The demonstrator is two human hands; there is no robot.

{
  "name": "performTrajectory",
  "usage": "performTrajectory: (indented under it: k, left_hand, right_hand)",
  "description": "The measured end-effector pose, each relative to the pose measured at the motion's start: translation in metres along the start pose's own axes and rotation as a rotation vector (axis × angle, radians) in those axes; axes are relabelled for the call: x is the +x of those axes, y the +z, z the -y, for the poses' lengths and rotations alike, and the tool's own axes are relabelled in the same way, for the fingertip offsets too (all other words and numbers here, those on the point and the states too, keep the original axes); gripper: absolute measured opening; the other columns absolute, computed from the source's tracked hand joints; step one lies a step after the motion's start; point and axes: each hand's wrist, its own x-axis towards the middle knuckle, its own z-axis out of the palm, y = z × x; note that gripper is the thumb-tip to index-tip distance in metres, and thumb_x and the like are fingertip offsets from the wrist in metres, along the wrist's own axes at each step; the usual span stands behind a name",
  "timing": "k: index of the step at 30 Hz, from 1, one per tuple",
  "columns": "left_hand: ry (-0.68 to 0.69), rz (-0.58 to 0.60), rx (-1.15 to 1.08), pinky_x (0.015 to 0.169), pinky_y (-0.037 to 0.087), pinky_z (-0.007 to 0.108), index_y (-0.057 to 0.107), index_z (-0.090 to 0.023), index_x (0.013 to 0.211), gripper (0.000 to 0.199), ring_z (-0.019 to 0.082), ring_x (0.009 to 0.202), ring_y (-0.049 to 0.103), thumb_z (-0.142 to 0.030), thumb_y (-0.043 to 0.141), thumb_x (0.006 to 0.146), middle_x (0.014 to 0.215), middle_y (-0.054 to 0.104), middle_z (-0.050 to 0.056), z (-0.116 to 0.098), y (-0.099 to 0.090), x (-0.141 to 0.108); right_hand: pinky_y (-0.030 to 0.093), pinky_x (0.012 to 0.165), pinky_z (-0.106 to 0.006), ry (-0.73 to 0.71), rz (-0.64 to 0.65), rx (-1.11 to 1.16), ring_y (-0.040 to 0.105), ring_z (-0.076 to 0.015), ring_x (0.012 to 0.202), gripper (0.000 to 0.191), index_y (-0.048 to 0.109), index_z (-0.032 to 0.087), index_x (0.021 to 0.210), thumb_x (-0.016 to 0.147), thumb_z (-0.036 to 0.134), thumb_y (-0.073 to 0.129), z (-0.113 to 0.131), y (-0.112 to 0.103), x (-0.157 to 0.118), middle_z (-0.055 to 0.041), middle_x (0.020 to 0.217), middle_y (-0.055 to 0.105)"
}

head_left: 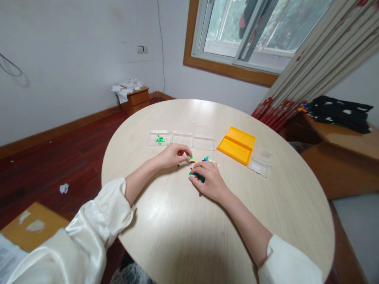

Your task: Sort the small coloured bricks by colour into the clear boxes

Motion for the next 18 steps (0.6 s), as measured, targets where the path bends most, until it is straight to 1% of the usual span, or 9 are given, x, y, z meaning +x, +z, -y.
performTrajectory:
  k: [2, 6, 10, 12, 16, 18]
  left_hand:
    - [-0.004, 0.013, -0.014, 0.055, 0.033, 0.021, 0.068, -0.012, 0.078, 0.015, 0.008, 0.056, 0.042, -0.022, 0.06, 0.07, 0.065, 0.06, 0.0, 0.0009, 0.0004, 0.0005]
    - [0.008, 0.04, -0.045, 0.055, 0.033, 0.021, 0.068, -0.012, 0.077, 0.014, 0.007, 0.055, 0.042, -0.023, 0.062, 0.07, 0.063, 0.059, -0.001, 0.0027, 0.0027, 0.0008]
    - [-0.013, 0.056, -0.071, 0.053, 0.033, 0.02, 0.067, -0.011, 0.077, 0.014, 0.007, 0.053, 0.043, -0.022, 0.062, 0.071, 0.059, 0.056, -0.002, 0.0042, 0.0034, 0.0007]
    - [-0.031, 0.07, -0.091, 0.052, 0.033, 0.02, 0.067, -0.01, 0.077, 0.014, 0.007, 0.052, 0.044, -0.022, 0.062, 0.071, 0.057, 0.055, -0.002, 0.0046, 0.0035, 0.0006]
    - [-0.038, 0.109, -0.143, 0.052, 0.035, 0.02, 0.066, -0.01, 0.078, 0.013, 0.007, 0.051, 0.045, -0.021, 0.061, 0.073, 0.059, 0.057, -0.001, 0.0036, 0.0055, 0.0001]
    - [-0.039, 0.122, -0.172, 0.052, 0.035, 0.019, 0.066, -0.009, 0.077, 0.012, 0.007, 0.052, 0.046, -0.02, 0.062, 0.072, 0.06, 0.058, 0.0, 0.002, 0.0074, -0.0008]
  right_hand:
    - [0.037, 0.082, -0.039, -0.011, 0.019, -0.004, 0.055, -0.022, 0.093, 0.003, 0.063, 0.021, 0.08, 0.078, 0.02, 0.061, 0.0002, 0.0011, -0.0003, -0.0055, 0.092, 0.066]
    - [0.036, 0.08, -0.038, -0.012, 0.032, -0.011, 0.055, -0.0208, 0.09, 0.009, 0.062, 0.021, 0.077, 0.08, 0.015, 0.056, -0.0001, 0.0023, 0.0003, -0.0044, 0.088, 0.065]
    - [0.035, 0.078, -0.037, -0.012, 0.021, -0.008, 0.055, -0.0201, 0.087, 0.01, 0.06, 0.02, 0.078, 0.082, 0.014, 0.054, -0.0009, 0.0022, 0.0007, -0.0042, 0.086, 0.065]
    - [0.035, 0.077, -0.037, 0.0, -0.031, -0.011, 0.055, -0.0201, 0.087, 0.009, 0.06, 0.02, 0.079, 0.083, 0.015, 0.054, -0.0015, 0.0015, 0.0008, -0.0045, 0.086, 0.065]
    - [0.034, 0.075, -0.036, 0.027, -0.198, -0.056, 0.054, -0.0204, 0.085, 0.009, 0.061, 0.02, 0.081, 0.085, 0.019, 0.053, -0.0017, -0.0018, 0.0011, -0.005, 0.086, 0.065]
    - [0.034, 0.074, -0.036, 0.026, -0.253, -0.084, 0.054, -0.0204, 0.083, 0.009, 0.061, 0.021, 0.081, 0.086, 0.02, 0.053, -0.0013, -0.0032, 0.0014, -0.0049, 0.084, 0.065]
